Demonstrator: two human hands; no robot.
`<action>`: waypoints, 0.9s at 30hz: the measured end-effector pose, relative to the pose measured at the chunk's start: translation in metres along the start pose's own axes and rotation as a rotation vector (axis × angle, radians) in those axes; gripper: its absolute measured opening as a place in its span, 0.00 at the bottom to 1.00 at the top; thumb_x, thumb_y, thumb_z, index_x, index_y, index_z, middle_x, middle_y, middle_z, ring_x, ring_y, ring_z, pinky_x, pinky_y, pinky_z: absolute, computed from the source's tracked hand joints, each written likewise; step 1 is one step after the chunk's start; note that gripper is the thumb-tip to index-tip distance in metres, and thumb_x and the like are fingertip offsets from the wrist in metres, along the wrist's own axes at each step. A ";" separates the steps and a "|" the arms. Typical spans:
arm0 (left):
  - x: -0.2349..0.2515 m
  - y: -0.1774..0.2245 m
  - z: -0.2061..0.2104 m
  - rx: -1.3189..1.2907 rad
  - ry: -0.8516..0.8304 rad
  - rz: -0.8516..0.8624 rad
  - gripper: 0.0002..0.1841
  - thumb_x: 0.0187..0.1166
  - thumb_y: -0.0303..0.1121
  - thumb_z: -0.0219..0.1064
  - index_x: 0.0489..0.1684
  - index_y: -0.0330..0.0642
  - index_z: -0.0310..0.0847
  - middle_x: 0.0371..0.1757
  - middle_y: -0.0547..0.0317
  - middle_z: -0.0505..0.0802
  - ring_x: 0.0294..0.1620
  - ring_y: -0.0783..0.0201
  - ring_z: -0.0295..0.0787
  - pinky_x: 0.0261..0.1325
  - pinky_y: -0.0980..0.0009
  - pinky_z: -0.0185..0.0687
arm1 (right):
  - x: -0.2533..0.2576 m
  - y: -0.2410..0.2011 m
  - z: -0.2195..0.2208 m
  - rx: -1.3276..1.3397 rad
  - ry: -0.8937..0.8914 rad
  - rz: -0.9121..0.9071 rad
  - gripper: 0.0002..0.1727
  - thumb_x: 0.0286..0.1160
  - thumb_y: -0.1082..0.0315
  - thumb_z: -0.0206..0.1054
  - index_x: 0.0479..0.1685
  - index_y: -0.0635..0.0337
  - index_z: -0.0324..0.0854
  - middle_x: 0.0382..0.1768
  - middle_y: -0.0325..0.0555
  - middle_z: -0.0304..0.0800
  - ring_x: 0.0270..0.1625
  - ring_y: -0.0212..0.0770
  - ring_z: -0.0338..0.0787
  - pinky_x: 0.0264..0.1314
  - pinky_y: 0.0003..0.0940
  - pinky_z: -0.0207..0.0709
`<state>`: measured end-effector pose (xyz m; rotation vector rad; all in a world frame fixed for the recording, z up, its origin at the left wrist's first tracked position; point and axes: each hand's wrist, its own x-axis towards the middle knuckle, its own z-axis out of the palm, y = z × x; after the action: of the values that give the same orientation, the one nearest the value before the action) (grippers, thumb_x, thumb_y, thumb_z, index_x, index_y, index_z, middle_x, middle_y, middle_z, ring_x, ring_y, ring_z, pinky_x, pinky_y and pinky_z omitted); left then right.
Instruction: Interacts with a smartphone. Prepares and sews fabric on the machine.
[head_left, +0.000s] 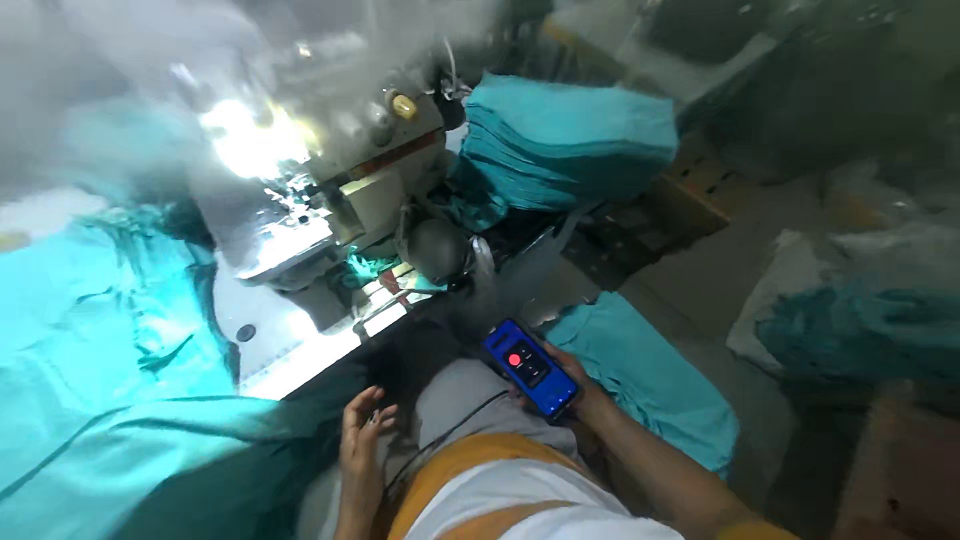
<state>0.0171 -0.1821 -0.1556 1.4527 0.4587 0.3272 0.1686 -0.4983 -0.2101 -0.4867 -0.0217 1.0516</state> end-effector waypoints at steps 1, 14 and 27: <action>-0.002 -0.001 -0.006 0.000 -0.019 0.014 0.28 0.80 0.51 0.57 0.71 0.41 0.69 0.63 0.68 0.87 0.54 0.72 0.90 0.53 0.72 0.89 | -0.013 -0.008 -0.016 -0.047 0.020 0.016 0.34 0.75 0.32 0.60 0.71 0.45 0.83 0.60 0.57 0.92 0.58 0.57 0.94 0.57 0.55 0.89; -0.008 -0.009 -0.023 -0.043 -0.199 -0.051 0.31 0.76 0.56 0.68 0.71 0.47 0.68 0.64 0.70 0.89 0.53 0.69 0.93 0.54 0.70 0.91 | -0.075 -0.024 -0.067 -0.760 0.720 0.413 0.22 0.92 0.68 0.47 0.80 0.61 0.68 0.61 0.54 0.84 0.52 0.38 0.85 0.55 0.38 0.79; -0.001 -0.008 -0.038 -0.105 -0.325 -0.023 0.23 0.75 0.59 0.69 0.66 0.67 0.82 0.63 0.71 0.93 0.56 0.69 0.93 0.58 0.71 0.89 | -0.091 0.024 -0.049 -1.583 1.071 0.238 0.26 0.76 0.59 0.74 0.61 0.75 0.81 0.67 0.73 0.80 0.74 0.69 0.77 0.80 0.61 0.67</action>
<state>-0.0027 -0.1503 -0.1657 1.3659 0.1918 0.0913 0.1144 -0.5832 -0.2440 -2.4808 0.1719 0.6895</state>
